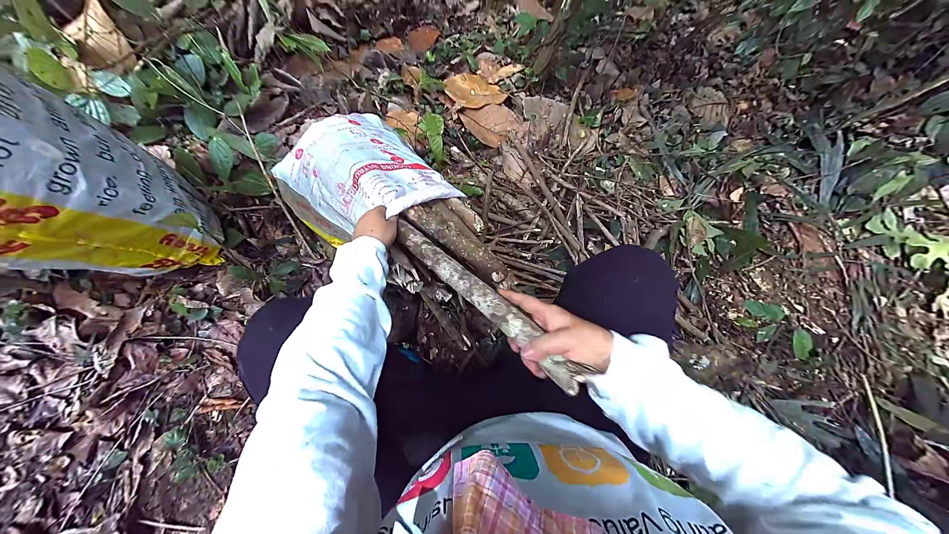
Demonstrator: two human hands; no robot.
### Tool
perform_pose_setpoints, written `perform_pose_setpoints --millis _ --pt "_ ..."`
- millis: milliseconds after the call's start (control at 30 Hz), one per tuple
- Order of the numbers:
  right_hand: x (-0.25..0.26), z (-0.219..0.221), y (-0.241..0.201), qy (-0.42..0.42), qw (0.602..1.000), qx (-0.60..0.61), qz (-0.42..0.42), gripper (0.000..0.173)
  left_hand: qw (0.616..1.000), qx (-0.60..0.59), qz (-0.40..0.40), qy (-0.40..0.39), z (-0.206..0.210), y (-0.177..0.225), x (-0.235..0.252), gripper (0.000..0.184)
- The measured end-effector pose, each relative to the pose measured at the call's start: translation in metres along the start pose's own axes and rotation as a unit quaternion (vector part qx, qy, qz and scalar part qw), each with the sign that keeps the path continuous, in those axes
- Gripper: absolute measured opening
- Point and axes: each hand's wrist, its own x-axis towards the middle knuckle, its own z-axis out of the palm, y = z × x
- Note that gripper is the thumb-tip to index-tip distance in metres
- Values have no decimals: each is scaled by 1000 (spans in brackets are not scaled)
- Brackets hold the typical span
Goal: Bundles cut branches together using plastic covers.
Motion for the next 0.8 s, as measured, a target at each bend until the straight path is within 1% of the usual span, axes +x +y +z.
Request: perform_pose_setpoints --millis 33,67,100,167,233,333,367,400,467,500,533,567,600,633,667,733,767,800 --pt "-6 -4 -2 -20 998 66 -10 103 1000 -12 10 9 -2 1 1 42" --pt "-8 -7 -2 -29 996 86 -16 104 999 -22 20 13 -2 3 2 41" --pt "-4 -8 -2 -16 997 68 -17 104 999 -31 29 15 -2 5 3 40" --pt "13 -4 -9 13 999 -33 -6 104 998 -40 45 17 1 8 9 38" --pt "32 5 -20 23 994 -105 6 105 998 -40 50 26 -1 11 17 37" --pt "54 14 -30 33 977 -210 31 102 996 -57 45 42 -5 13 22 37" --pt "62 17 -28 33 959 -274 56 101 996 -59 48 47 -5 12 21 38" --pt "72 22 -23 40 932 -352 78 100 996 -54 48 47 -5 13 21 39" --pt "94 30 -13 49 865 -484 122 98 998 -28 48 40 -4 15 19 41" --pt "106 33 -11 50 842 -521 132 96 998 -14 48 36 -3 16 18 41" --pt "117 36 -13 55 827 -543 134 95 998 -1 47 34 -2 16 17 42" --pt "125 39 -16 62 821 -553 129 95 998 8 43 33 -2 14 17 42" --pt "131 42 -18 69 822 -552 120 97 999 15 35 33 -3 13 16 44" --pt "132 43 -20 71 834 -536 109 98 999 19 28 33 -4 12 13 45" --pt "130 42 -21 73 858 -500 92 99 999 24 23 31 -3 10 10 46" --pt "130 34 -19 74 917 -389 51 99 999 37 25 24 -3 9 3 47" --pt "136 30 -17 73 939 -334 35 100 998 45 26 19 -2 10 2 47" --pt "144 28 -15 74 953 -293 25 100 998 51 25 15 -1 11 1 47"
